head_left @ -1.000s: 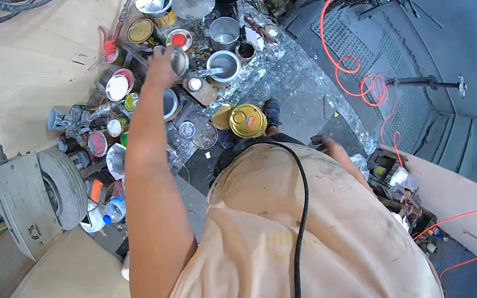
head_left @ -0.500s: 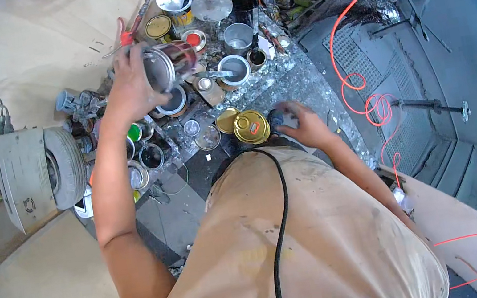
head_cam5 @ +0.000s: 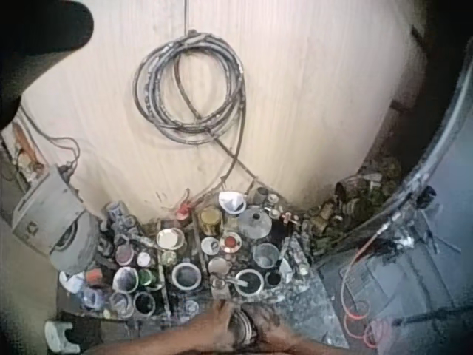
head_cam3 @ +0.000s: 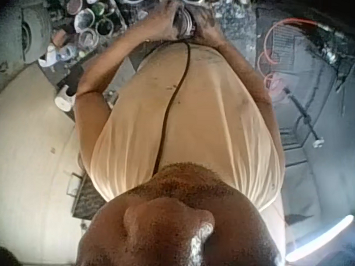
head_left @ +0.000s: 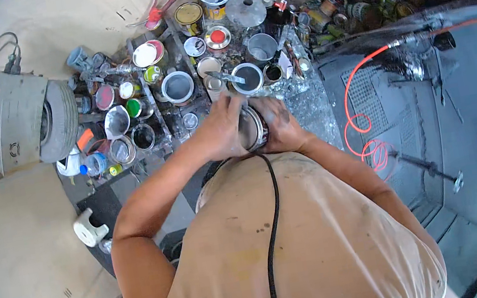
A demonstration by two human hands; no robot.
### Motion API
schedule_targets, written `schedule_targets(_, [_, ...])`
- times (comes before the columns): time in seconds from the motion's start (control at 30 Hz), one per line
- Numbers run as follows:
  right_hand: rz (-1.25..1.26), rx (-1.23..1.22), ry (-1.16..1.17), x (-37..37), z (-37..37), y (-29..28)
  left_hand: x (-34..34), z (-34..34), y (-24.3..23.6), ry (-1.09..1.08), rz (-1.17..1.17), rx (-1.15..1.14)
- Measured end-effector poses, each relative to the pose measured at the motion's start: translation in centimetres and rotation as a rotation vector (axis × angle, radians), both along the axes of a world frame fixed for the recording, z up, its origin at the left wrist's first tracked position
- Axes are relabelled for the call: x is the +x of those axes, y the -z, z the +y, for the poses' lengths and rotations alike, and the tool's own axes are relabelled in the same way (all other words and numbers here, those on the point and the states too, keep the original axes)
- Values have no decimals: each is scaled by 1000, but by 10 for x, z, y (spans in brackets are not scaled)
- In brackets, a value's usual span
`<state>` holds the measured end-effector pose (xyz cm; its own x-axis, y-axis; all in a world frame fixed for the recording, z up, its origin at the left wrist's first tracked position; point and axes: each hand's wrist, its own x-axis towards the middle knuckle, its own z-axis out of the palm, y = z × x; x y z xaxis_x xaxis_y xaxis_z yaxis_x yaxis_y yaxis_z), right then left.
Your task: The person is mixing automotive paint and preparing a spray gun cup for use.
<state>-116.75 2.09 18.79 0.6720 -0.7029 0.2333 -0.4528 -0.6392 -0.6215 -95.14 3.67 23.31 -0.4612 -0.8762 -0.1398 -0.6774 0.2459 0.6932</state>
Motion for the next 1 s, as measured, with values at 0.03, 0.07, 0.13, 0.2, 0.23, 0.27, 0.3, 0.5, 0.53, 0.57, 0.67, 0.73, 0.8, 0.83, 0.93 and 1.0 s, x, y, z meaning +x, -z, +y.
schedule_targets(0.03, [-2,11,-14,-6,-4,-1,-7,0,6,-14,-2,11])
schedule_targets(0.07, [-11,17,-33,-12,-10,-2,-14,-1,11,-55,20,-3])
schedule_targets(0.13, [-29,37,-65,-25,-21,-6,-29,0,23,-134,65,-26])
schedule_targets(0.2, [-36,72,-81,-40,-29,1,-44,2,30,-176,86,-13])
schedule_targets(0.23, [-49,71,-76,-44,-33,10,-50,4,30,-211,106,-49])
schedule_targets(0.27, [-61,69,-72,-49,-36,18,-56,7,28,-246,127,-84])
schedule_targets(0.3, [-72,68,-69,-54,-38,25,-61,10,25,-284,147,-121])
schedule_targets(0.5, [-271,314,-25,-70,-55,23,-65,17,13,-315,-139,-458])
schedule_targets(0.53, [-273,320,-41,-71,-57,24,-69,19,13,-329,-147,-454])
schedule_targets(0.57, [-289,340,-44,-72,-59,25,-76,23,14,-500,-48,-410])
schedule_targets(0.67, [-319,393,-63,-77,-67,26,-96,40,23,-1015,274,-279])
schedule_targets(0.73, [-285,389,-69,-83,-76,23,-104,54,36,-1213,477,-210])
schedule_targets(0.8, [-232,388,-54,-91,-85,21,-97,64,44,-1410,699,-191])
schedule_targets(0.83, [-205,387,-46,-95,-90,21,-92,69,48,-1586,915,-164])
schedule_targets(0.93, [-75,236,-76,-123,-118,37,-73,71,37,-1632,1006,-305])
schedule_targets(1.0, [190,230,-10,-141,-133,46,-51,97,59,-1537,738,-305])
